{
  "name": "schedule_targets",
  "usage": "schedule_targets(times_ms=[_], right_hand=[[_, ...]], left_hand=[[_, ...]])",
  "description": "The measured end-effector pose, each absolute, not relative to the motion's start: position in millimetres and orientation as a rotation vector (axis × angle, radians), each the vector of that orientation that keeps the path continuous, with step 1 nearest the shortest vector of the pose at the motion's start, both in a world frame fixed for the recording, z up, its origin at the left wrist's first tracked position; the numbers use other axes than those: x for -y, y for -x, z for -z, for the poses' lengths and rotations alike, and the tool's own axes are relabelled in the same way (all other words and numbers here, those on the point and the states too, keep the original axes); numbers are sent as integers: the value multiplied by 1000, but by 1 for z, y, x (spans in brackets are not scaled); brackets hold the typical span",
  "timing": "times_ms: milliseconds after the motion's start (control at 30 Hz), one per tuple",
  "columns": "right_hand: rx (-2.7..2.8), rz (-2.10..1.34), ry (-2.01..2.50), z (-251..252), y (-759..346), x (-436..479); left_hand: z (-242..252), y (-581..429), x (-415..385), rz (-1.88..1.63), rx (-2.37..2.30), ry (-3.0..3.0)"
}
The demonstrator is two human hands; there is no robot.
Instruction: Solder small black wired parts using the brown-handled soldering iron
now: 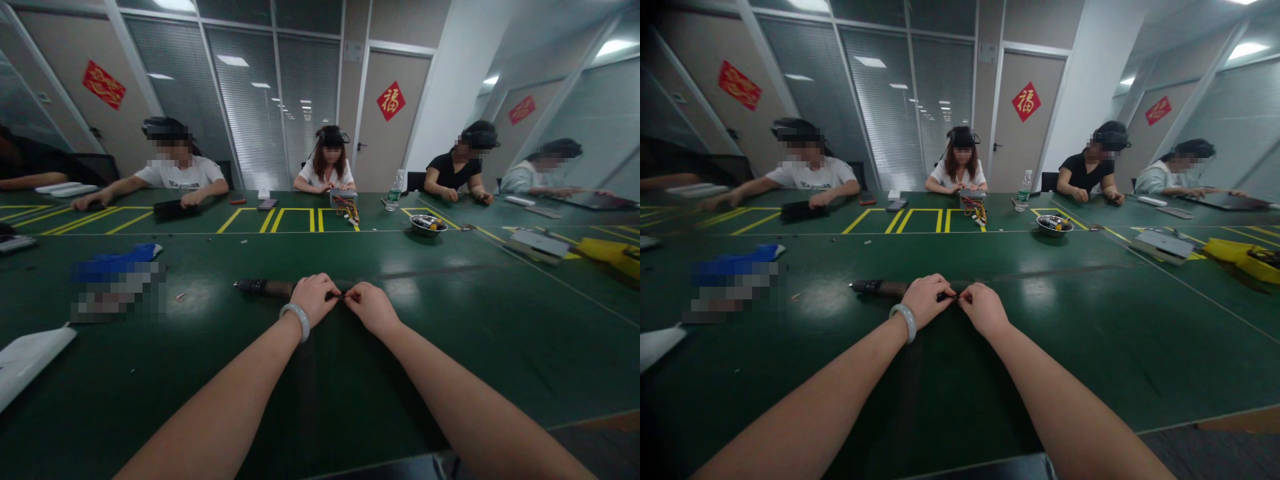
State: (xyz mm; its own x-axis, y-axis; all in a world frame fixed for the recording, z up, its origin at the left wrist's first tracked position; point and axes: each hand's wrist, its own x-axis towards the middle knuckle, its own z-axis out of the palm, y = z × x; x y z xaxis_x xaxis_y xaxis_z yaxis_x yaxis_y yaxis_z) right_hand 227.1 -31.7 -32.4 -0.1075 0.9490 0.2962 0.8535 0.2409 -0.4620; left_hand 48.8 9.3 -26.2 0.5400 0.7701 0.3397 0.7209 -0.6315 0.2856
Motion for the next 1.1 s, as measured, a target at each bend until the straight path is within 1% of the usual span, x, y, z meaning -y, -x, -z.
schedule_targets(times_ms=[167,567,900,1000,1100], right_hand=[[1941,-319,1639,36,-230,29],[1886,-350,1654,38,-229,30],[1823,-253,1553,48,-226,27],[1855,-294,1570,50,-226,25],[1898,-278,1546,49,-226,24]], left_hand=[[26,-48,-10,-665,-1261,-2697],[28,-46,-12,-684,-1222,-2712],[30,-46,-14,-667,-1221,-2755],[28,-46,-13,-710,-1208,-2744],[20,-43,-7,-845,-1183,-2738]])
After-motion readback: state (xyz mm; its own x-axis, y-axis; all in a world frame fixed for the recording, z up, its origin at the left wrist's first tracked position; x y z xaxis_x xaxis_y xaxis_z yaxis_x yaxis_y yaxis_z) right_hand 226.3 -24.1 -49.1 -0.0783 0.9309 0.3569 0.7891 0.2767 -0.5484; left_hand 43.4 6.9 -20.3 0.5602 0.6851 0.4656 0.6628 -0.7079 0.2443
